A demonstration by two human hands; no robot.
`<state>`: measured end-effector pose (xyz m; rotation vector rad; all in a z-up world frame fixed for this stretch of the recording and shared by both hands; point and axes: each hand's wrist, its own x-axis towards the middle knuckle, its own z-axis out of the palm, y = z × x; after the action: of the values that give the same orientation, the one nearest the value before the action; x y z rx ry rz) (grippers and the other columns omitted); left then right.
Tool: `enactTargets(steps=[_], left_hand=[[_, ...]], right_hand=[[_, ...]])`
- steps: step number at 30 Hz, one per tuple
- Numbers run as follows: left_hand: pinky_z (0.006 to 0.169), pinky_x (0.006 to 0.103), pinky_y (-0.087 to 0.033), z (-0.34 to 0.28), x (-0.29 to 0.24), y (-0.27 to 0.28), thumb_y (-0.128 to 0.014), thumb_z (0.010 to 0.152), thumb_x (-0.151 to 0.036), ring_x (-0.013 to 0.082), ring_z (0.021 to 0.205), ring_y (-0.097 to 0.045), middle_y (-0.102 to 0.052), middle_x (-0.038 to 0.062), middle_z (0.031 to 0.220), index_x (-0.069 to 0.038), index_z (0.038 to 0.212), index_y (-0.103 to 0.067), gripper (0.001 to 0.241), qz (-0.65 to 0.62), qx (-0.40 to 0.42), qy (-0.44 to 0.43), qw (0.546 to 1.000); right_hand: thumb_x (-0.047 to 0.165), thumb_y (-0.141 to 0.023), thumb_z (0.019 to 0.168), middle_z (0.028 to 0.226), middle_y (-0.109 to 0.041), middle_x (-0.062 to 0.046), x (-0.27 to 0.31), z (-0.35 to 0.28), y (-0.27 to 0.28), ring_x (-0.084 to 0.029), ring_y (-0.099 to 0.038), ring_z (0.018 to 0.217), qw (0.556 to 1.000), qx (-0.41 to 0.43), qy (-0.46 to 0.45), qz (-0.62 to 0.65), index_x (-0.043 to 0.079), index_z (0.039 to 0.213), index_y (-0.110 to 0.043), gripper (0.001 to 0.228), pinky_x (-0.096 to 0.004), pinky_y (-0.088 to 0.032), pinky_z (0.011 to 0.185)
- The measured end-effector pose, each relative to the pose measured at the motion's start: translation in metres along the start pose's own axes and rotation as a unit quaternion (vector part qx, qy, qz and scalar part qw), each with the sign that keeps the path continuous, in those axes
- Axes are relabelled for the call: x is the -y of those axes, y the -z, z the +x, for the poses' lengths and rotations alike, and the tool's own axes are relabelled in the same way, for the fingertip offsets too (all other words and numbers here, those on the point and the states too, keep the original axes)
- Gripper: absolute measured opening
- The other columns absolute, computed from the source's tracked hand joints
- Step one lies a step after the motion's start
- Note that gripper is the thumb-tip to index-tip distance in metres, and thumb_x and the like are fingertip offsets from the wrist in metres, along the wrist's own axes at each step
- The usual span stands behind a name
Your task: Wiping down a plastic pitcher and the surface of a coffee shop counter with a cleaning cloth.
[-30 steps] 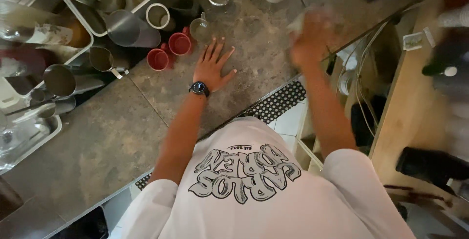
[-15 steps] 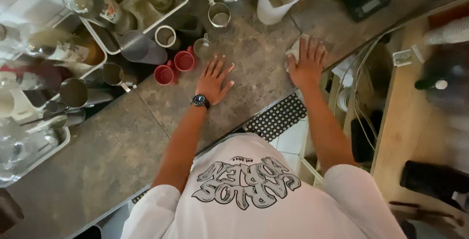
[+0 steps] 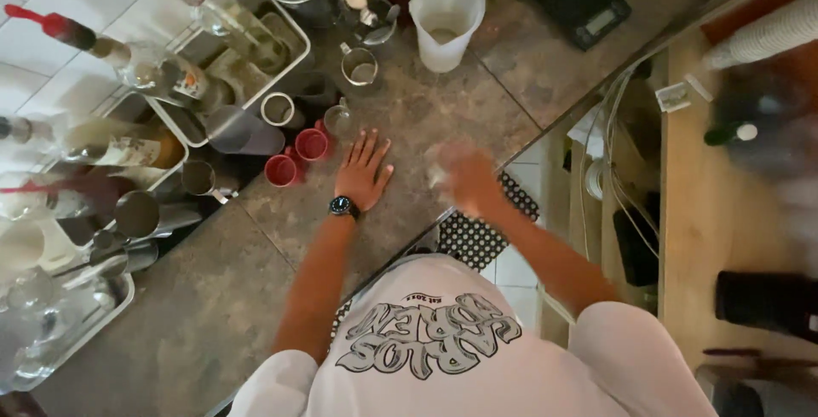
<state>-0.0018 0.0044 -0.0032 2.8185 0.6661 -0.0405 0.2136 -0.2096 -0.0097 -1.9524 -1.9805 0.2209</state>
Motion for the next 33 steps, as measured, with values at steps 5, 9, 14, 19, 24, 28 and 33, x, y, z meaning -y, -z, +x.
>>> enactTargets(steps=[5, 9, 14, 19, 24, 28, 33], left_hand=[[0.128, 0.0501, -0.019, -0.004, 0.000, -0.001, -0.041, 0.107, -0.055, 0.0328, 0.158, -0.021, -0.031, 0.012, 0.168, -0.025, 0.162, -0.036, 0.063, 0.004, -0.025, -0.017, 1.000], [0.128, 0.0511, -0.018, -0.002, 0.001, -0.005, -0.041, 0.107, -0.054, 0.0320, 0.159, -0.019, -0.027, 0.010, 0.170, -0.026, 0.162, -0.035, 0.062, -0.017, -0.044, -0.018, 0.999], [0.128, 0.0515, -0.018, -0.001, 0.003, -0.003, -0.038, 0.109, -0.052, 0.0331, 0.158, -0.019, -0.026, 0.009, 0.170, -0.026, 0.162, -0.036, 0.059, -0.043, -0.032, -0.014, 0.998], [0.129, 0.0495, -0.017, -0.002, -0.001, 0.004, -0.037, 0.108, -0.054, 0.0306, 0.159, -0.019, -0.026, 0.008, 0.170, -0.026, 0.160, -0.038, 0.059, -0.043, -0.028, -0.008, 0.999], [0.128, 0.0506, -0.018, -0.002, 0.002, -0.003, -0.040, 0.106, -0.055, 0.0312, 0.158, -0.023, -0.029, 0.009, 0.170, -0.026, 0.159, -0.041, 0.060, -0.043, -0.036, -0.010, 0.998], [0.127, 0.0508, -0.021, 0.000, 0.004, -0.006, -0.040, 0.105, -0.056, 0.0310, 0.157, -0.025, -0.031, 0.010, 0.168, -0.026, 0.159, -0.039, 0.062, -0.016, -0.070, -0.023, 0.997], [0.127, 0.0518, -0.022, -0.002, 0.007, -0.014, -0.039, 0.105, -0.058, 0.0319, 0.156, -0.028, -0.035, 0.012, 0.167, -0.024, 0.157, -0.042, 0.061, -0.034, -0.094, -0.028, 0.995]], right_hand=[[0.047, -0.035, 0.116, 0.173, -0.016, -0.014, -0.105, -0.010, 0.011, -0.040, -0.018, 0.157, 0.924, -0.127, -0.337, -0.126, 0.024, 0.170, -0.022, 0.061, -0.063, -0.011, 0.124], [0.059, -0.038, 0.109, 0.166, -0.028, -0.028, -0.089, 0.021, -0.004, -0.056, -0.023, 0.150, 0.900, -0.181, -0.371, -0.141, 0.020, 0.167, -0.029, 0.071, -0.074, -0.018, 0.115], [0.049, -0.062, 0.096, 0.156, -0.049, -0.018, 0.036, 0.028, -0.017, -0.044, -0.034, 0.151, 0.986, -0.091, -0.115, -0.084, 0.024, 0.162, -0.038, 0.074, -0.066, -0.021, 0.120], [0.058, -0.042, 0.096, 0.120, -0.068, -0.013, 0.052, 0.018, 0.001, -0.039, -0.055, 0.126, 0.996, -0.071, 0.029, -0.040, 0.022, 0.150, -0.054, 0.066, -0.062, -0.031, 0.113], [0.035, -0.047, 0.100, 0.152, -0.057, -0.019, -0.072, -0.017, -0.047, -0.038, -0.042, 0.148, 0.963, -0.171, -0.161, -0.133, 0.010, 0.154, -0.053, 0.060, -0.055, -0.011, 0.127], [0.048, -0.044, 0.108, 0.158, -0.039, -0.013, -0.088, -0.010, -0.019, -0.048, -0.031, 0.146, 0.924, -0.201, -0.279, -0.170, 0.017, 0.161, -0.042, 0.062, -0.070, -0.025, 0.114], [0.035, -0.045, 0.100, 0.147, -0.053, -0.017, -0.039, -0.026, -0.097, -0.045, -0.043, 0.142, 0.932, -0.202, -0.164, -0.252, 0.016, 0.160, -0.045, 0.062, -0.065, -0.028, 0.116]])
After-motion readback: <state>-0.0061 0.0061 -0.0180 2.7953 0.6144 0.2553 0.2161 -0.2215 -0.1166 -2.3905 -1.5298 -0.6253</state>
